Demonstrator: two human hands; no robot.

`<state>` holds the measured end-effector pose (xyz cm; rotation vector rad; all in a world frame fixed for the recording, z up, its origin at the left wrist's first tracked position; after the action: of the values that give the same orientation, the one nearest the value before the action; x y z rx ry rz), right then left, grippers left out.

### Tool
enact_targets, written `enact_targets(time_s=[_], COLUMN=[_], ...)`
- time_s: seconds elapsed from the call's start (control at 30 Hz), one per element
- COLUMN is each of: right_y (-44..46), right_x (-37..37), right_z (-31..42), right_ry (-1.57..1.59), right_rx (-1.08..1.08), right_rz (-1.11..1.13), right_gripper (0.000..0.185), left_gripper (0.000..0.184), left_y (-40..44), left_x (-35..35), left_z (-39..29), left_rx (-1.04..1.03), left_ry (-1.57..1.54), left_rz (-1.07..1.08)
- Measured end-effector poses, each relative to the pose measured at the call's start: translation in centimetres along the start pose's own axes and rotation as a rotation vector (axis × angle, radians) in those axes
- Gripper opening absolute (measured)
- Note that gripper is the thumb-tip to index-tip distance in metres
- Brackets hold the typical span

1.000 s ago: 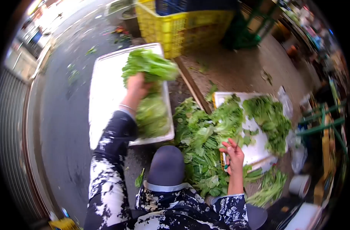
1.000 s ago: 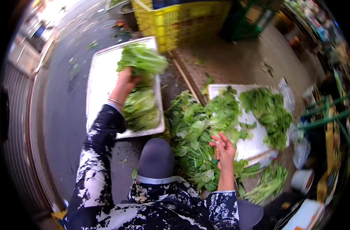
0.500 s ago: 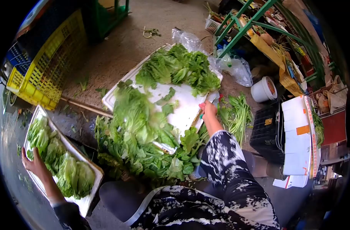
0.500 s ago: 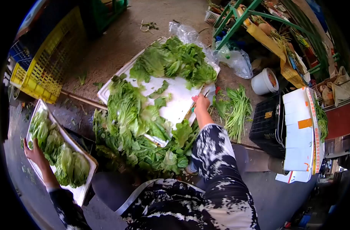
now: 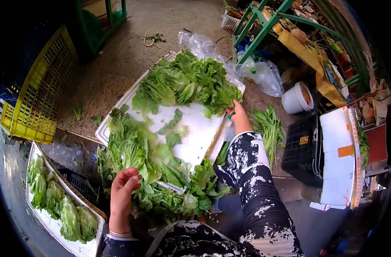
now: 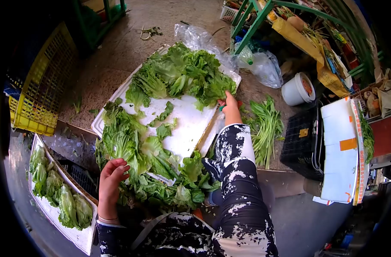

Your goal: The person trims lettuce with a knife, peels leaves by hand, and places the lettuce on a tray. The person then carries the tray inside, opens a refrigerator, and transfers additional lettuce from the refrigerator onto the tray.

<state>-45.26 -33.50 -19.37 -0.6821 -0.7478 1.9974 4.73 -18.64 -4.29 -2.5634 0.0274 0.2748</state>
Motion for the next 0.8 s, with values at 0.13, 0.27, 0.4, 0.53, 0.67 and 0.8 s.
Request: enact_targets(time_s=[0.13, 0.27, 0.4, 0.53, 0.67, 0.8], right_y=[1.9, -1.3, -10.2, -19.1, -28.0, -34.6], right_x=[-0.5, -0.3, 2.3, 4.2, 0.3, -4.1], right_z=[-0.7, -1.5, -2.2, -4.2, -5.8, -8.5], right_ry=[0.041, 0.199, 0.315, 0.343, 0.109, -0.308], right_rx=[0.024, 0.097, 0.3, 0.488, 0.522, 0.432], right_rz=[0.058, 0.076, 0.141, 0.269, 0.626, 0.888], right_gripper=[0.034, 0.03, 0.034, 0.032, 0.029, 0.038], left_gripper=[0.021, 0.024, 0.026, 0.031, 0.051, 0.053], left_y=[1.1, 1.4, 1.8, 2.1, 1.3, 0.0], left_x=[-0.7, -1.1, -1.9, -2.7, -4.6, -4.4], left_z=[1.0, 1.7, 2.3, 2.9, 1.7, -0.4], left_rx=[0.074, 0.106, 0.087, 0.067, -0.003, -0.146], left_ry=[0.009, -0.017, -0.044, -0.028, -0.342, -0.834], left_rz=[-0.011, -0.014, 0.005, 0.059, 0.175, 0.353])
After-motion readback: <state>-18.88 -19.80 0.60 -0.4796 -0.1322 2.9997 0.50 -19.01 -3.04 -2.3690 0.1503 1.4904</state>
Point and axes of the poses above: each hand's wrist, its own y-axis towards the middle knuckle, its own x-axis out of the back of the hand, z = x × y, the point moved 6 cm from there along y, towards the middle knuckle, and after that the axes turned 2 degrees about x, right-handed, at the moved point
